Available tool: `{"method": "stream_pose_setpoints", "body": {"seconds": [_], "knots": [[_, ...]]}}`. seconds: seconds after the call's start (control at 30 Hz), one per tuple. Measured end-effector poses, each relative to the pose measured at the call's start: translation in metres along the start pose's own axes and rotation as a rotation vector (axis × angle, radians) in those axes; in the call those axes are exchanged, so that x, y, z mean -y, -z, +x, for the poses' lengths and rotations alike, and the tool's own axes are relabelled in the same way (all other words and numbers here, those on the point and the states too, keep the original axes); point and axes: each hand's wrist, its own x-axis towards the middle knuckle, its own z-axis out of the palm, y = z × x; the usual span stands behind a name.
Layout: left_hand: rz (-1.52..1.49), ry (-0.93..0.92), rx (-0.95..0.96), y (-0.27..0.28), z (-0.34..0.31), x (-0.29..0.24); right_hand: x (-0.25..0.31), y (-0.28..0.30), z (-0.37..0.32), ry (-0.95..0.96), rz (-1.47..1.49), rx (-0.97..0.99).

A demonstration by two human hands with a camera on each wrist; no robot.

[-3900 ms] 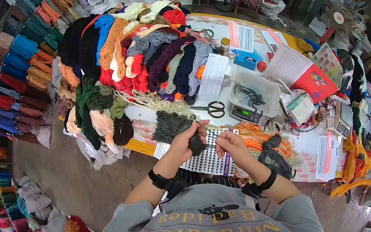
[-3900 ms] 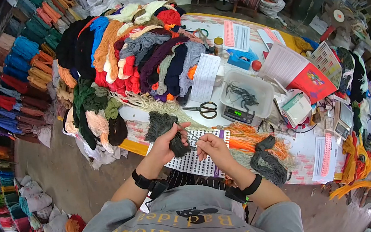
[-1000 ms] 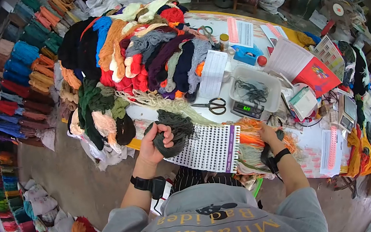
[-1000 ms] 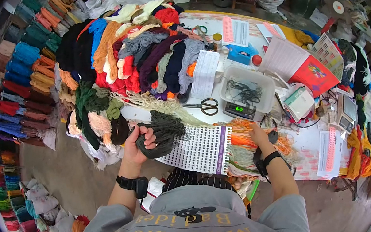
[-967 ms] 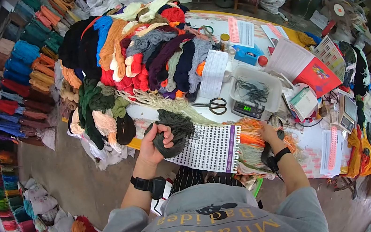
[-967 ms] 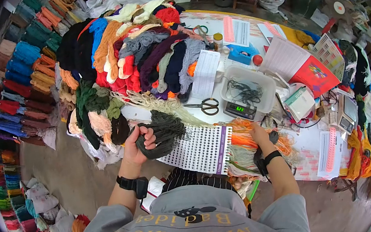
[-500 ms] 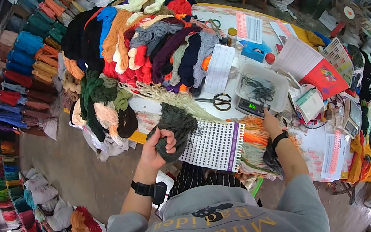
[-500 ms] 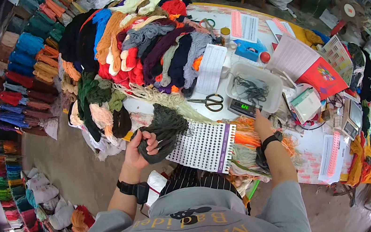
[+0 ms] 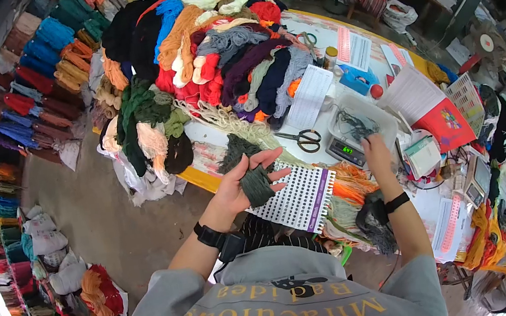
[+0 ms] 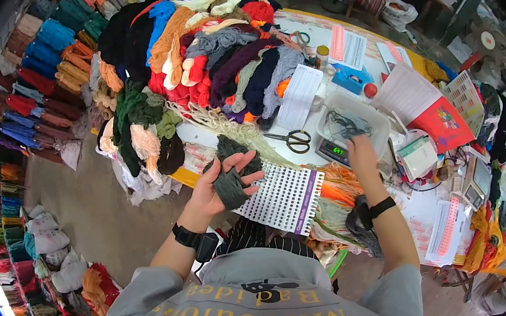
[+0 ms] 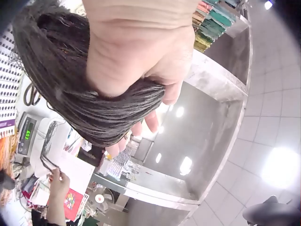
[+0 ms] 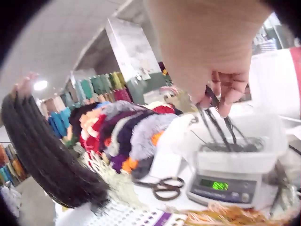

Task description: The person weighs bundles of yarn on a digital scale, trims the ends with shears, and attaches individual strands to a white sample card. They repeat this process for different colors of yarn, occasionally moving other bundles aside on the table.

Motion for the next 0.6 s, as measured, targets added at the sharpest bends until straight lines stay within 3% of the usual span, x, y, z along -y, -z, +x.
{"method": "stream_pose_setpoints", "body": {"seconds": [0.1,0.17,0.2,0.3,0.43,0.47,0.53,0.6], "knots": [[-0.001,0.031,0.064,0.0,0.008,0.008,0.081,0.021,0.002,-0.166,0.573,0.298],[0.037,0.044,0.086,-0.007,0.011,0.011,0.139,0.042,-0.011,-0.115,0.731,0.484],[0.04,0.044,0.095,-0.01,0.011,0.012,0.172,0.056,-0.021,-0.142,0.705,0.553],[0.084,0.002,0.063,-0.018,0.011,0.014,0.222,0.087,-0.048,0.035,0.649,0.917],[-0.152,-0.006,0.15,-0.012,0.007,0.012,0.215,0.077,-0.068,0.062,0.543,1.05],[-0.151,-0.017,0.155,-0.007,0.007,0.011,0.205,0.07,-0.07,0.073,0.536,1.051],[-0.078,-0.034,0.252,-0.003,0.007,0.007,0.196,0.061,-0.075,0.34,0.424,0.465],[0.028,-0.019,0.23,-0.003,0.006,0.006,0.2,0.07,-0.073,0.346,0.415,0.372]]}}
